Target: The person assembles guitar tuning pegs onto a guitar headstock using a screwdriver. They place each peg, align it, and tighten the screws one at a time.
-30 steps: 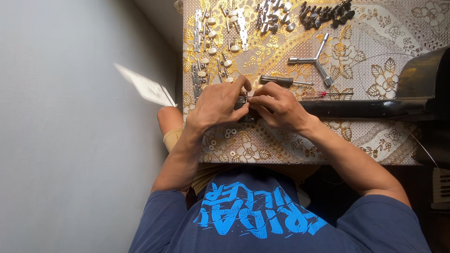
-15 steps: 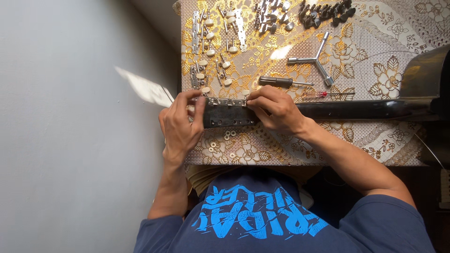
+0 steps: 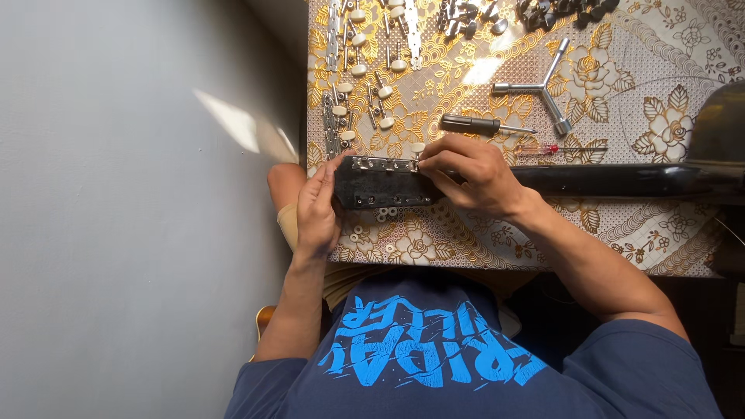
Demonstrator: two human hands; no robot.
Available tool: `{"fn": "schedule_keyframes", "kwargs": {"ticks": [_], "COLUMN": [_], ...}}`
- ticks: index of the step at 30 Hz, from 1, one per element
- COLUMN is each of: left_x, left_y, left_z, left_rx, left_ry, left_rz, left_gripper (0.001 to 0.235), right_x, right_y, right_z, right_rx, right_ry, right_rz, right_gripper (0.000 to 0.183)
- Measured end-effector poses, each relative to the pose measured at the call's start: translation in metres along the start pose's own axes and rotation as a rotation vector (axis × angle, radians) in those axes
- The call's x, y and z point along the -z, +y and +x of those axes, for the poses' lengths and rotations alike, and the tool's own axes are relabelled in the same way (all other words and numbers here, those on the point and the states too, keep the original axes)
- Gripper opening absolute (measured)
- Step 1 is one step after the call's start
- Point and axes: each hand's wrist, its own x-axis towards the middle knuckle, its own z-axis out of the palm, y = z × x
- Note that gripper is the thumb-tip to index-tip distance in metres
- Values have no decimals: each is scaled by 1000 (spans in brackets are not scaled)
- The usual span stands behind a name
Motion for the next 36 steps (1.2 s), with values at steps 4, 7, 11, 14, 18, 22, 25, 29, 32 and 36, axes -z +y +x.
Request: {"fn": "schedule_keyframes", "kwargs": {"ticks": [4,7,11,14,18,22,25,29,32,36], "left_x": [9,-1,17,40,-45,-32,-33,-46,-39,-36], "left_y": [-14,-9,-26,-44,27,10,9,26,18,13], "left_z": [1,2,6,6,1,11,11,9,11,8], "left_rx": [37,61,73,-38,-18,-333,-389,-459,-421,-309], "left_ry": [-40,-98,-145,-165,-181,-519,-542,-641,-617,-435], "left_rz": [-40,-98,26,521,835,1159,1162,1172,1165,1125], "left_gripper": [22,15,26,56,60,57,45,37,34,20], "right_x": [5,8,12,16,19,16,17,18,18,19], "right_y": [-8,-12,-21,-28,-34,-32,-33,-37,-36,-36], "right_z": [7,11,12,12,12,9,8,8,6,8], "right_rx": [4,9,3,-4,-26,-5,12,4,3,0], "right_ry": [26,24,41,41,33,31,31,30,26,25], "right_rz": [83,100,102,109,133,132,134,137,145,175], "right_gripper": [9,9,9,8,10,10,9,10,11,12]}}
